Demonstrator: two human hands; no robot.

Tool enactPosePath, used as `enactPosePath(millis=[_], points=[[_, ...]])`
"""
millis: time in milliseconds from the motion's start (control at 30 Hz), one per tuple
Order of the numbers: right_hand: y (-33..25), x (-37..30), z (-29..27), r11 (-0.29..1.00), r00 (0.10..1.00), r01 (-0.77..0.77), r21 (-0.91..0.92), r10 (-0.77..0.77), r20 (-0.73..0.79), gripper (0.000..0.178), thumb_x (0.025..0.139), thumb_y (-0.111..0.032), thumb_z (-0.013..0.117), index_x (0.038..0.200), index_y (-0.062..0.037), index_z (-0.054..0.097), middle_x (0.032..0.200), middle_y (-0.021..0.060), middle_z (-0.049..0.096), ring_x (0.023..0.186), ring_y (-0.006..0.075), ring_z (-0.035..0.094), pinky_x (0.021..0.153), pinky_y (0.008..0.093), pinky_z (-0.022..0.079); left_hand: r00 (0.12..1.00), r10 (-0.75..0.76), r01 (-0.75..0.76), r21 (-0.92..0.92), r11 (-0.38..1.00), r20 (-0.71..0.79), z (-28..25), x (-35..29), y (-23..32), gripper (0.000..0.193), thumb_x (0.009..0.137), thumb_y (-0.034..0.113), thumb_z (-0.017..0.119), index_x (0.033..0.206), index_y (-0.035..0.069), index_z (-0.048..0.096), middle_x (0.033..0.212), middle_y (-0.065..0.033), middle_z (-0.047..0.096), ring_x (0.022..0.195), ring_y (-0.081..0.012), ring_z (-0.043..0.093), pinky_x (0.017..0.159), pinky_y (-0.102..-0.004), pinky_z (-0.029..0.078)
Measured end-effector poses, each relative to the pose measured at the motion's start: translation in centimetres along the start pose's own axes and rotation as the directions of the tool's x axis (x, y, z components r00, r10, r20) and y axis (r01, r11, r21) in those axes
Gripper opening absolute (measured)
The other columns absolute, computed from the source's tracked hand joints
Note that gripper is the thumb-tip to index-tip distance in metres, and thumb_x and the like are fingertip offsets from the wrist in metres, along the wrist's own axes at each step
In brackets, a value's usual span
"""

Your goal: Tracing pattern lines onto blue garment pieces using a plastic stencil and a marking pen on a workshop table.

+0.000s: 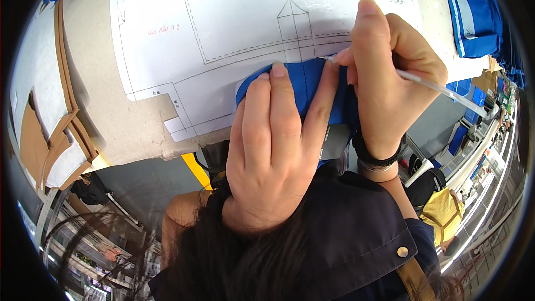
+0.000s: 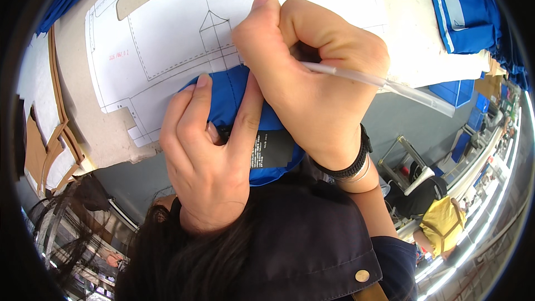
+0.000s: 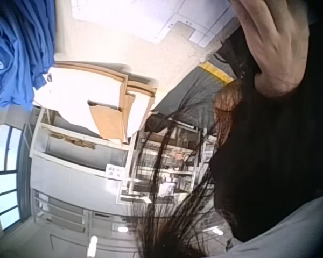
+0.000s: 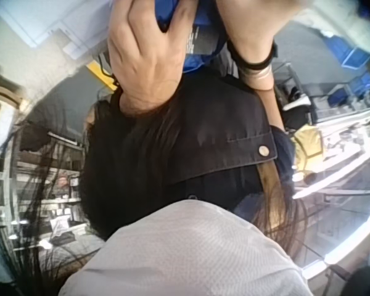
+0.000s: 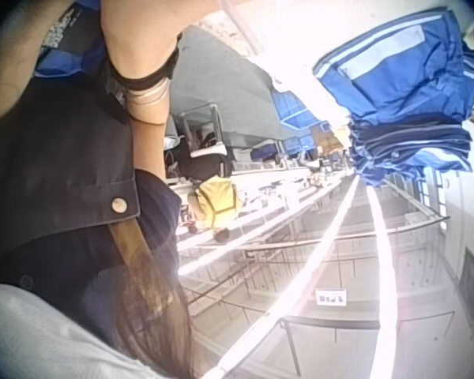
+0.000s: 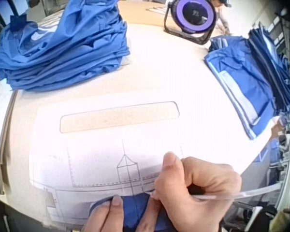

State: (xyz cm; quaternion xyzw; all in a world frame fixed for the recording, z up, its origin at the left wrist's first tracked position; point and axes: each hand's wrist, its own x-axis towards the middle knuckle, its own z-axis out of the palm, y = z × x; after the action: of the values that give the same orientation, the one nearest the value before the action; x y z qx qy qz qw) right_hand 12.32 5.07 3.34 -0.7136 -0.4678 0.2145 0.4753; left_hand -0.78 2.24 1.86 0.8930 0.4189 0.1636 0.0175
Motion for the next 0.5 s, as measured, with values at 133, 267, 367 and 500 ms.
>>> enactPosePath(millis=[133, 267, 367, 500], points=[[0.35, 0.03, 0.03, 0.999, 0.999, 0.047, 0.009, -0.047, 0.006, 0.037, 0.090, -0.013, 0.064, 0.056, -0.0014, 0.057, 0.050, 0.0017, 0.056, 0.041, 0.0041, 0.045, 0.043, 0.0192, 0.031, 1.000, 0.001, -0.001, -0.004, 1.000, 0.001, 0.06, 0.05, -0.01, 0.035, 0.084, -0.003, 0.055, 0.111, 0.013, 0.071, 0.105, -0.0150, 0.060, 0.098, -0.0259, 0.058, 0.079, -0.0318, 0.054], [0.33, 0.02, 0.07, 0.999, 0.999, 0.047, 0.017, -0.047, 0.022, 0.037, 0.091, -0.012, 0.063, 0.056, -0.0016, 0.057, 0.050, 0.0022, 0.056, 0.041, 0.0039, 0.045, 0.042, 0.0194, 0.030, 1.000, 0.001, -0.001, -0.005, 1.000, 0.002, 0.21, 0.10, -0.06, 0.035, 0.084, -0.004, 0.055, 0.111, 0.013, 0.071, 0.105, -0.0152, 0.060, 0.097, -0.0260, 0.058, 0.079, -0.0318, 0.054], [0.14, -0.01, 0.22, 0.997, 0.999, 0.037, 0.062, -0.036, -0.018, 0.039, 0.093, -0.014, 0.061, 0.056, -0.0020, 0.057, 0.049, 0.0021, 0.055, 0.040, 0.0040, 0.043, 0.041, 0.0191, 0.029, 1.000, -0.003, 0.003, -0.002, 1.000, 0.003, 0.26, 0.07, -0.09, 0.036, 0.084, -0.004, 0.055, 0.111, 0.013, 0.071, 0.105, -0.0153, 0.060, 0.097, -0.0261, 0.058, 0.079, -0.0319, 0.054], [-0.42, 0.71, 0.74, 0.971, 0.988, 0.014, 0.238, 0.023, -0.155, 0.047, 0.099, -0.028, 0.053, 0.060, -0.0018, 0.058, 0.049, 0.0016, 0.052, 0.038, 0.0047, 0.039, 0.040, 0.0189, 0.027, 1.000, -0.005, 0.005, 0.006, 1.000, -0.010, -0.70, 0.52, -0.14, 0.036, 0.084, -0.004, 0.055, 0.111, 0.013, 0.071, 0.104, -0.0155, 0.060, 0.097, -0.0263, 0.058, 0.079, -0.0319, 0.054]])
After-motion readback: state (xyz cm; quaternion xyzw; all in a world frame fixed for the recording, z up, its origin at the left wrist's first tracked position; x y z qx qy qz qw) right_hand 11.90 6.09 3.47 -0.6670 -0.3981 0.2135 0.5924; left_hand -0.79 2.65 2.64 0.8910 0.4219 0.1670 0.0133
